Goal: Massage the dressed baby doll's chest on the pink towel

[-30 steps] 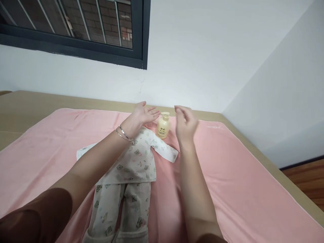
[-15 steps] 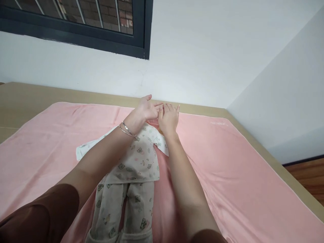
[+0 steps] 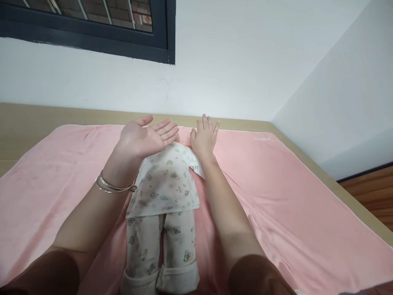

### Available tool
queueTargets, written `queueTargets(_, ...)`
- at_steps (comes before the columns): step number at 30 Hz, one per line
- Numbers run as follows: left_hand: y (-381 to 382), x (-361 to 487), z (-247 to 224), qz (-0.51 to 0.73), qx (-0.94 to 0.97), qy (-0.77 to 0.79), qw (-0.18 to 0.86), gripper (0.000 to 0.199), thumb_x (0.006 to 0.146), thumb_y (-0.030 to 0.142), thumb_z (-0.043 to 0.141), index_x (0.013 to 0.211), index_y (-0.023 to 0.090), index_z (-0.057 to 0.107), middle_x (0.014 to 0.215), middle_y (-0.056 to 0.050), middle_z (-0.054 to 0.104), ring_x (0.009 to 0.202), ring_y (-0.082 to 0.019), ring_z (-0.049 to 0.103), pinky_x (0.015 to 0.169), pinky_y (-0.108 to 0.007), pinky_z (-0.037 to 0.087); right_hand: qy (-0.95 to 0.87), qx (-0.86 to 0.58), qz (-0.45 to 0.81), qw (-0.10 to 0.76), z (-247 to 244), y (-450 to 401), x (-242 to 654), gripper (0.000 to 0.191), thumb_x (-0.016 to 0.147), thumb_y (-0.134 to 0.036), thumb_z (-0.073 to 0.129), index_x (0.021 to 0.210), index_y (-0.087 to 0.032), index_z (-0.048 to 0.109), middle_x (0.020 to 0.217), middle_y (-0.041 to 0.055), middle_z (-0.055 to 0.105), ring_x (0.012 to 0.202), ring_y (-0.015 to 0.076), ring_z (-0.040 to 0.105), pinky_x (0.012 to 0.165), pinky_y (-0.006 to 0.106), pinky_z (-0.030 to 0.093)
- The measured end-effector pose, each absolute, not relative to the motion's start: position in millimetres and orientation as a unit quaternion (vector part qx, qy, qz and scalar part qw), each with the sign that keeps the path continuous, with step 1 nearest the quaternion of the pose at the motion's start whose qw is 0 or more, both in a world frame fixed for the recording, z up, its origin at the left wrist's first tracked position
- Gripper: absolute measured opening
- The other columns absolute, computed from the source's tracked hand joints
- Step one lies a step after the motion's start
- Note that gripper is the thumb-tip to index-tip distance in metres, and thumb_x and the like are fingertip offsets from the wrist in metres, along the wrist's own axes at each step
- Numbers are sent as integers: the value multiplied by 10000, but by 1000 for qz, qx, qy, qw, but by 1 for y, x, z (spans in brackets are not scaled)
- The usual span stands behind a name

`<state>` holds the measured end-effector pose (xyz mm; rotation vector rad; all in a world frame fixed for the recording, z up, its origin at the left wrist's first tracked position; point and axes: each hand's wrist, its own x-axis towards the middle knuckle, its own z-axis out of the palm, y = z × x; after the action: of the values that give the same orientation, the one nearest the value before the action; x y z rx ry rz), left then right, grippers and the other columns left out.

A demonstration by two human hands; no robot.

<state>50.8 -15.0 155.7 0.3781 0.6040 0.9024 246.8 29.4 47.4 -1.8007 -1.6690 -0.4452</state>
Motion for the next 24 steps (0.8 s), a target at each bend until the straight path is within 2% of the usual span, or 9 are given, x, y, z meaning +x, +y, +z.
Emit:
queueTargets(3,-30,35,158,434,166,285,838,659,942,273,394,1588,197,289,1599,-122,420,1477,-209,415,1180,-328,403,-619,-708,-213,265,41,27,242,597,955,-261,410,1515,-62,348,1675,186,187,1561,293,130,1262,568,87)
queueTargets(5,-35,27,159,439,154,288,837,650,945,257,391,1586,204,296,1590,-122,433,1467,-206,430,1175,-326,412,-609,-722,-228,233,38,25,239,689,949,-270,419,1564,-31,225,1686,205,103,1573,295,53,1263,550,86)
queueTargets(8,-40,17,161,439,146,289,838,636,950,245,383,1582,222,307,1584,-115,445,1463,-204,436,1184,-334,404,-596,-739,-235,208,36,22,235,758,944,-286,408,1584,2,121,1685,225,56,1575,302,12,1262,541,80)
queueTargets(11,-45,10,164,446,155,283,835,630,950,239,384,1576,239,322,1587,-100,443,1474,-194,417,1206,-332,371,-589,-749,-229,198,36,14,229,767,943,-292,373,1587,9,86,1684,232,50,1576,300,-3,1253,576,72)
queueTargets(16,-56,8,169,458,168,283,826,641,938,235,398,1574,197,323,1599,-119,422,1484,-196,401,1225,-332,337,-577,-770,-191,196,39,-4,218,734,936,-284,380,1588,-30,161,1678,248,70,1571,351,17,1208,693,67)
queueTargets(18,-60,11,169,458,173,287,824,639,935,234,395,1569,189,332,1600,-123,419,1486,-199,399,1234,-339,320,-579,-766,-171,220,43,-13,213,664,940,-277,388,1557,-53,284,1673,252,104,1569,367,28,1185,733,62)
queueTargets(21,-62,19,170,452,177,307,819,621,937,248,384,1553,174,364,1590,-137,429,1489,-211,394,1246,-349,296,-601,-732,-105,304,55,-30,201,490,966,-296,370,1383,-115,552,1656,227,218,1561,369,121,1163,770,41)
queueTargets(24,-70,25,172,442,177,331,815,602,948,279,385,1541,177,386,1576,-141,446,1491,-223,392,1247,-360,300,-621,-662,29,418,74,-55,184,494,1016,-381,310,1339,-148,603,1614,206,344,1530,318,279,1215,698,107)
